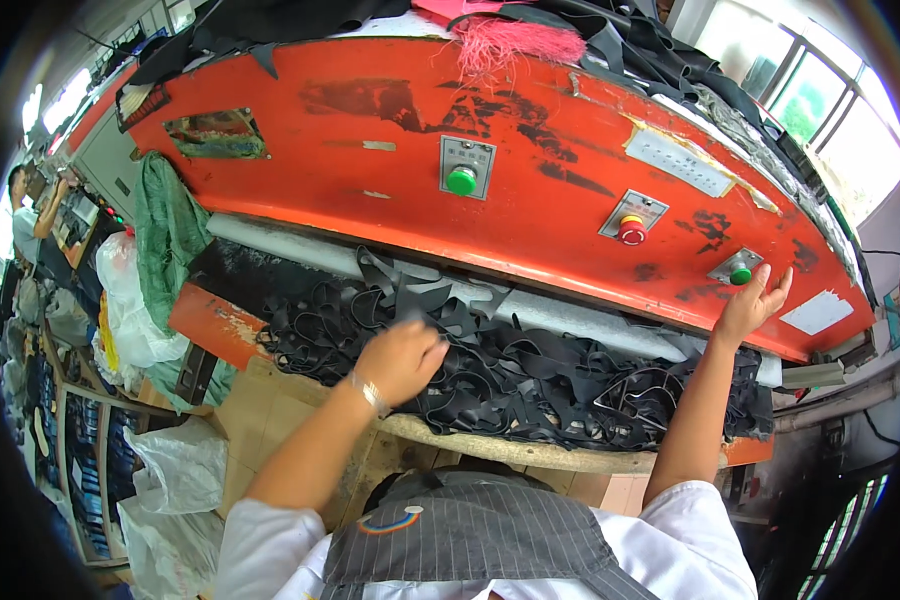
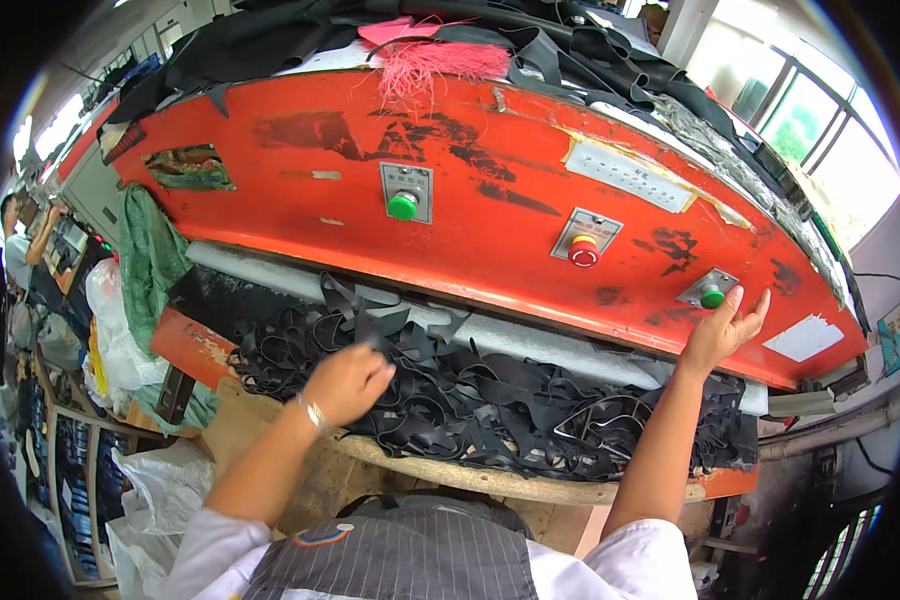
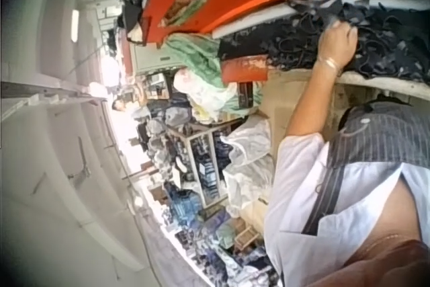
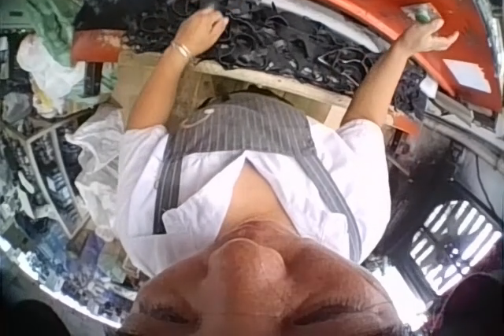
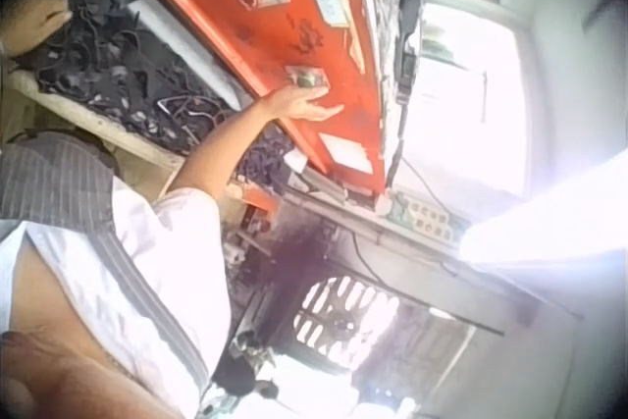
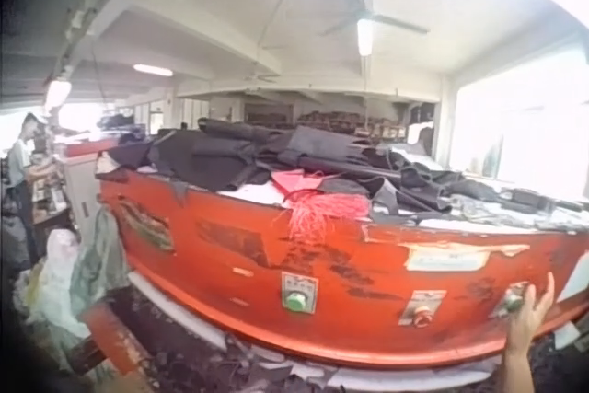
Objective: Cutting shoe components from a sheet of material using a hydraulic press and a metal die.
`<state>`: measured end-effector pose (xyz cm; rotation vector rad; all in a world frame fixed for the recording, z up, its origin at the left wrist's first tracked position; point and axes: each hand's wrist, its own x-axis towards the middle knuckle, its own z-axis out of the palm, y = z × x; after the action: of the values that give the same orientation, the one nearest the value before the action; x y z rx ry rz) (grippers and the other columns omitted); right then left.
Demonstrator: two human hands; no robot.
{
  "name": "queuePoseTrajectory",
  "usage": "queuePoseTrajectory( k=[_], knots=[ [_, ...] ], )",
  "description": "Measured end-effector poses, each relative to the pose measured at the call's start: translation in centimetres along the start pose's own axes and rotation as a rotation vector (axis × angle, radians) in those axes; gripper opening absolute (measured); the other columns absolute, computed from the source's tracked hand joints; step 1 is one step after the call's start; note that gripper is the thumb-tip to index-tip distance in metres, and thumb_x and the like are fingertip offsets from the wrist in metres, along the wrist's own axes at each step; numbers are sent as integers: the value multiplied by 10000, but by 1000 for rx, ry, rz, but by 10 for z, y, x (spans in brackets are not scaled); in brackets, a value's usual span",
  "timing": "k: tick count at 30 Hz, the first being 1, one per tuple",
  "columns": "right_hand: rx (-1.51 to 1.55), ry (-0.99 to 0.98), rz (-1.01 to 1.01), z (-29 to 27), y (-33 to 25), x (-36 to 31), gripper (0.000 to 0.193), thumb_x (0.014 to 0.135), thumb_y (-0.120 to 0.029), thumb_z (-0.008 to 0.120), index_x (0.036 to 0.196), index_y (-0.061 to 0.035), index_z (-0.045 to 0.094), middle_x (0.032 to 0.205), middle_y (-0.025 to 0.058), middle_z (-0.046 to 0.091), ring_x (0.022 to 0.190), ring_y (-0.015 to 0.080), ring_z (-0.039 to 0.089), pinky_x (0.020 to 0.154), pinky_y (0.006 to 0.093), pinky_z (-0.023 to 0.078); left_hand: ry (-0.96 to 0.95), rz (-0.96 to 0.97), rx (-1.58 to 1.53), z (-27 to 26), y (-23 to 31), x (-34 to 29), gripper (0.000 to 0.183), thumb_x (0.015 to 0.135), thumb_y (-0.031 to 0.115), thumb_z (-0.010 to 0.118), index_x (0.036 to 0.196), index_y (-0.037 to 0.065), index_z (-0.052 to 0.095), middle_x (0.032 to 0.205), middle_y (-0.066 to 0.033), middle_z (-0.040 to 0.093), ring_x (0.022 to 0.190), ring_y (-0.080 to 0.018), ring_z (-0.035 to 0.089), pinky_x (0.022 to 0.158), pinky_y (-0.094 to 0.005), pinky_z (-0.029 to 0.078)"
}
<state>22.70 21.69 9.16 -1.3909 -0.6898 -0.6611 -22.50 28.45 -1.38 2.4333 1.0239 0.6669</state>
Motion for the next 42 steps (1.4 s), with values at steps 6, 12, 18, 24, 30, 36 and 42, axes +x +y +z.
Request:
queuePoseTrajectory(
  k=[6,12,18,24,30,36,42],
  knots=[
    [340,-439,-183,45,-71,-109,393,909,-130,645,1273,-33,532,1247,109,543,1144,218,516,937,331,429,64,-180,33,51,8,-96,101,789,194,671,819,100,692,808,-71,601,819,-289,576,734,-401,481],
    [339,-1111,-323,102,-141,-215,404,814,-219,749,1138,-18,616,1115,163,623,1072,338,564,919,398,454,187,-161,59,56,2,-99,92,754,173,678,787,96,714,776,-50,596,805,-266,571,723,-386,469],
    [68,-1451,-376,140,-97,-220,457,806,-253,745,1166,-6,611,1155,172,614,1126,353,546,959,412,449,36,-228,-21,37,-2,-90,194,776,276,691,799,85,718,810,-53,621,836,-261,585,778,-390,481],
    [-69,-1547,-469,193,-58,-247,580,773,-274,753,1261,-29,557,1176,163,568,1112,345,522,945,406,471,-202,-347,-381,-5,-25,27,354,839,238,642,1150,69,633,962,-100,684,981,-288,631,850,-395,497],
    [217,-1437,-538,194,-43,-272,418,723,-91,742,1103,-39,575,982,144,544,943,360,522,801,428,476,145,-153,-56,63,-134,131,591,821,38,525,1399,64,410,1294,-75,601,1233,-296,508,1016,-443,371],
    [26,-1279,-100,230,-57,-265,376,788,-156,690,1095,20,563,1034,236,566,935,426,583,814,447,493,212,-39,67,82,-141,133,426,809,18,524,1233,42,489,1264,-79,615,1272,-280,488,1036,-438,363],
    [-373,-1445,60,268,-84,-285,480,751,-274,666,1087,58,587,1091,287,576,998,431,605,870,440,498,260,-110,-59,86,-148,124,313,783,31,564,1088,31,497,1232,-159,604,1190,-324,539,1019,-436,381]
  ],
)
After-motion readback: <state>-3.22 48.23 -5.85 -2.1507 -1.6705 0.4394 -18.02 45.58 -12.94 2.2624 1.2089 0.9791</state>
